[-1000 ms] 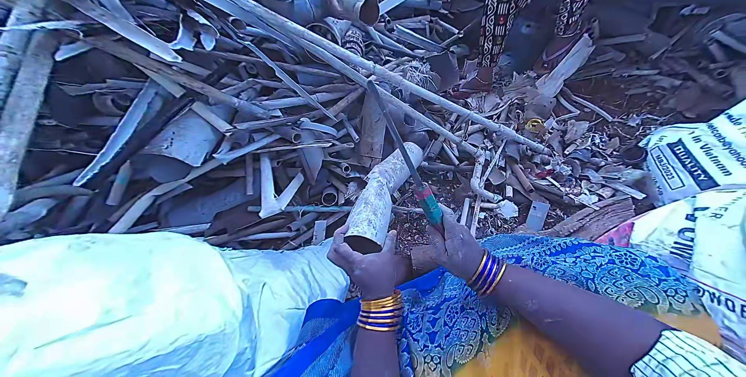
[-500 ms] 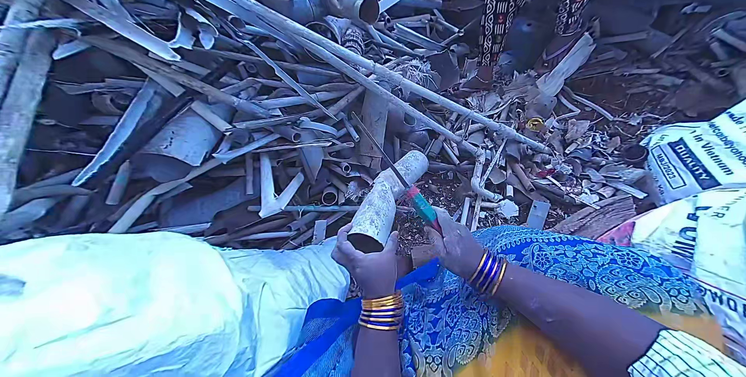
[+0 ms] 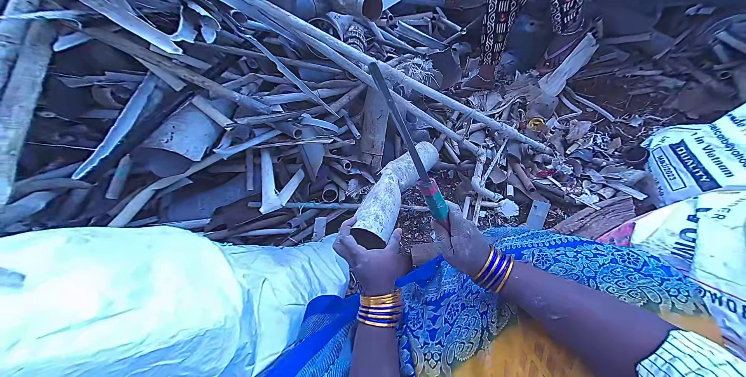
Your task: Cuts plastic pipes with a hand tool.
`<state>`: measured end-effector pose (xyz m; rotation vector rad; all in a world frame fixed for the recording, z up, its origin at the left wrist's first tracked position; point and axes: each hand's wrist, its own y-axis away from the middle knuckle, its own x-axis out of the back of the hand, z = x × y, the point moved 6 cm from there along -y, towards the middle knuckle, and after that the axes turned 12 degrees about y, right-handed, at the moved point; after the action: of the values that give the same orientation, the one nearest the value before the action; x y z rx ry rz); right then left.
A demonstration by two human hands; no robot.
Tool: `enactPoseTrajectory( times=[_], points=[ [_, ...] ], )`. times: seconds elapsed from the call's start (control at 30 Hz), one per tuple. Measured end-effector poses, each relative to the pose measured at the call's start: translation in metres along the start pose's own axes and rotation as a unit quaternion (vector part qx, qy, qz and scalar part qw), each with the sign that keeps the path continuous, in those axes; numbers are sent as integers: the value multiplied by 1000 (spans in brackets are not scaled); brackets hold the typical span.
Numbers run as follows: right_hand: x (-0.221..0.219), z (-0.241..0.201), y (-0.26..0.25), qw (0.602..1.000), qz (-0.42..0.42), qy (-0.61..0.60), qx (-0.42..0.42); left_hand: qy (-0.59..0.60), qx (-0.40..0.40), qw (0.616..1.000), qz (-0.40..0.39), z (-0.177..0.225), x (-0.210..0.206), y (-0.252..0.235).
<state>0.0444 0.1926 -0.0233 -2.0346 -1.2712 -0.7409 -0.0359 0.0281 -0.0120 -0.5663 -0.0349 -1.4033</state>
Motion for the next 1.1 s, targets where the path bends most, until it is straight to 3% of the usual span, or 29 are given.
enactPoseTrajectory(
  times=[0.03,0.07,0.1,0.13,0.2,0.23,0.27,0.3,0.33,0.37,0.4,0.43,0.47,0.53,0.57,0.6,0.63,0.67,0.73,0.77,0.8,0.9,0.93,0.97,1.0,1.03,1.07,1.1],
  points=[
    [-13,6,-3,986,-157,14,-61,2,6,1000,0,0,0,0],
    [-24,13,-5,959,-262,18,-105,1,13,1000,0,-1,-1,0],
    [-25,15,-7,953,-280,15,-118,-2,12,1000,-3,-3,-2,0],
    [-19,12,-8,968,-228,3,-105,-9,-3,1000,-5,-4,-2,0],
    [3,3,-6,999,-12,-23,-28,-15,-44,999,-7,-6,-3,2],
    [11,0,-5,996,88,-30,9,-14,-62,998,-8,-7,-4,3],
    [12,0,-3,990,135,-33,24,-9,-77,997,-7,-8,-4,4],
    [9,3,-3,993,117,-27,10,-3,-93,996,-2,-8,-4,4],
    [1,6,-5,999,21,-12,-32,1,-105,995,2,-7,-4,2],
    [-9,10,-9,986,-138,1,-89,1,-108,994,2,-6,-4,1],
    [-16,15,-12,963,-240,8,-122,-2,-104,995,2,-5,-5,1],
    [-15,17,-14,960,-250,10,-125,-3,-98,995,0,-6,-5,1],
    [-7,15,-15,976,-191,6,-105,-9,-105,994,0,-7,-5,1],
    [16,8,-14,999,39,-9,-23,-23,-137,990,5,-8,-6,4],
    [23,6,-12,991,129,-21,10,-25,-149,989,4,-8,-6,5],
    [26,5,-11,985,167,-27,23,-23,-157,987,2,-7,-6,6],
    [23,6,-10,989,147,-25,12,-21,-164,986,0,-6,-6,6],
    [14,9,-11,998,57,-17,-24,-22,-173,985,0,-5,-6,5],
    [-5,18,-16,971,-209,-1,-117,-33,-194,980,-4,-4,-7,6],
    [-5,21,-18,965,-228,-3,-132,-37,-203,979,-5,-5,-9,7],
    [1,19,-18,977,-174,-14,-123,-41,-210,977,-8,-6,-9,8],
    [26,10,-15,993,108,-46,-24,-49,-226,973,-7,-5,-11,11],
    [25,10,-12,989,138,-53,-13,-50,-236,970,-5,-4,-10,12],
    [19,11,-9,993,110,-48,-23,-49,-244,969,-1,-3,-9,13],
    [9,14,-10,998,13,-31,-51,-45,-249,968,4,-2,-9,13],
    [-2,18,-12,986,-135,-15,-94,-47,-244,969,6,-2,-10,13],
    [-10,26,-15,969,-213,-12,-122,-47,-233,971,8,-2,-12,12],
    [-12,32,-18,964,-225,-17,-141,-48,-212,976,-2,-5,-14,12]
  ],
)
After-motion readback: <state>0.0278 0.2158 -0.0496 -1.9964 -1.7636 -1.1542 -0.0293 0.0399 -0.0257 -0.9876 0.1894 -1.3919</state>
